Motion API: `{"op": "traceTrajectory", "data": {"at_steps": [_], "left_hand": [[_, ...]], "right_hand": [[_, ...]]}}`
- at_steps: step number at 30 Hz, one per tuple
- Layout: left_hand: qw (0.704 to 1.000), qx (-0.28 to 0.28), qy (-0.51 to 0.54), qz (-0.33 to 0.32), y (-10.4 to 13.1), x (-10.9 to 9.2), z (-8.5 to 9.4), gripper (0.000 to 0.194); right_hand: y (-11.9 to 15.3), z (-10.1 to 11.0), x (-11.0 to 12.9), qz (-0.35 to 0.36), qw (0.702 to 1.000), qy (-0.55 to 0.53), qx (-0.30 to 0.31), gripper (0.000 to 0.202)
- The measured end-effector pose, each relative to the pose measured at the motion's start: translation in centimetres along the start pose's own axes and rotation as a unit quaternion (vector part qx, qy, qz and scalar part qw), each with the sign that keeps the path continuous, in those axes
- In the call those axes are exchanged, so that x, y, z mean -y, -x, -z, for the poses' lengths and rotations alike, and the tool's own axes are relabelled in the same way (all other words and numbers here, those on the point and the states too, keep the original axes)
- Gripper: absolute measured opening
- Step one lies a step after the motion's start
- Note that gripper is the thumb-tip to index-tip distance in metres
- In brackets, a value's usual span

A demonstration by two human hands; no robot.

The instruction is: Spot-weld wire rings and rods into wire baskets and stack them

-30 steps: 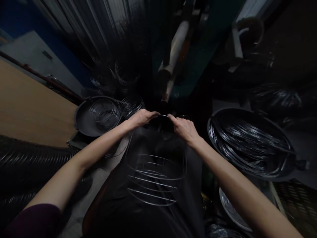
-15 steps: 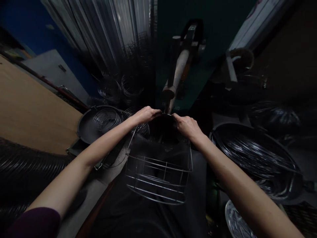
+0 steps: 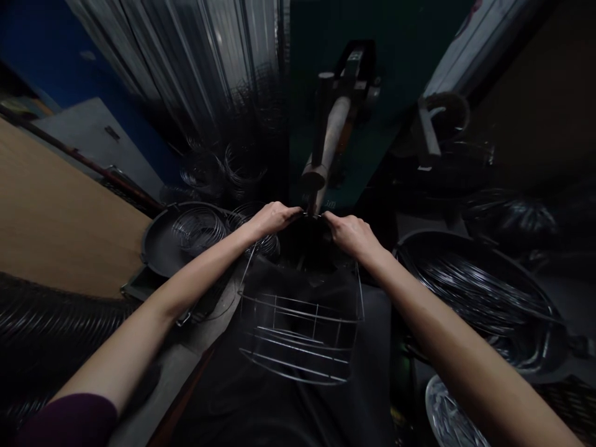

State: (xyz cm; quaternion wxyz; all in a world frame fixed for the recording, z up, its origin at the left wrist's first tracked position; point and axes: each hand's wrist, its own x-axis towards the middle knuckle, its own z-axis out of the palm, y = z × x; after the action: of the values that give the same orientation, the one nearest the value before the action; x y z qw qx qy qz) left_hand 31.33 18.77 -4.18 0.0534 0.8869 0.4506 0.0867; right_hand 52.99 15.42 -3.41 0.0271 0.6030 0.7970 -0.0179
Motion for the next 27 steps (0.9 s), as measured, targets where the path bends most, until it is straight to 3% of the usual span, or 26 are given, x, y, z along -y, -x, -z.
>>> {"op": "traceTrajectory", "data": {"at_steps": [19, 27], "left_hand": [[1.000, 0.005, -0.004, 0.003, 0.1, 0.9, 0.0, 0.037], [1.000, 0.009, 0.014, -0.020, -0.1, 1.1, 0.4, 0.039]], "right_hand": [[-0.3, 0.7, 0.6, 0.010, 0.997, -0.076, 0.010, 0.034], [-0.4, 0.7, -0.5, 0.028, 0.983, -0.177, 0.025, 0.035]]}}
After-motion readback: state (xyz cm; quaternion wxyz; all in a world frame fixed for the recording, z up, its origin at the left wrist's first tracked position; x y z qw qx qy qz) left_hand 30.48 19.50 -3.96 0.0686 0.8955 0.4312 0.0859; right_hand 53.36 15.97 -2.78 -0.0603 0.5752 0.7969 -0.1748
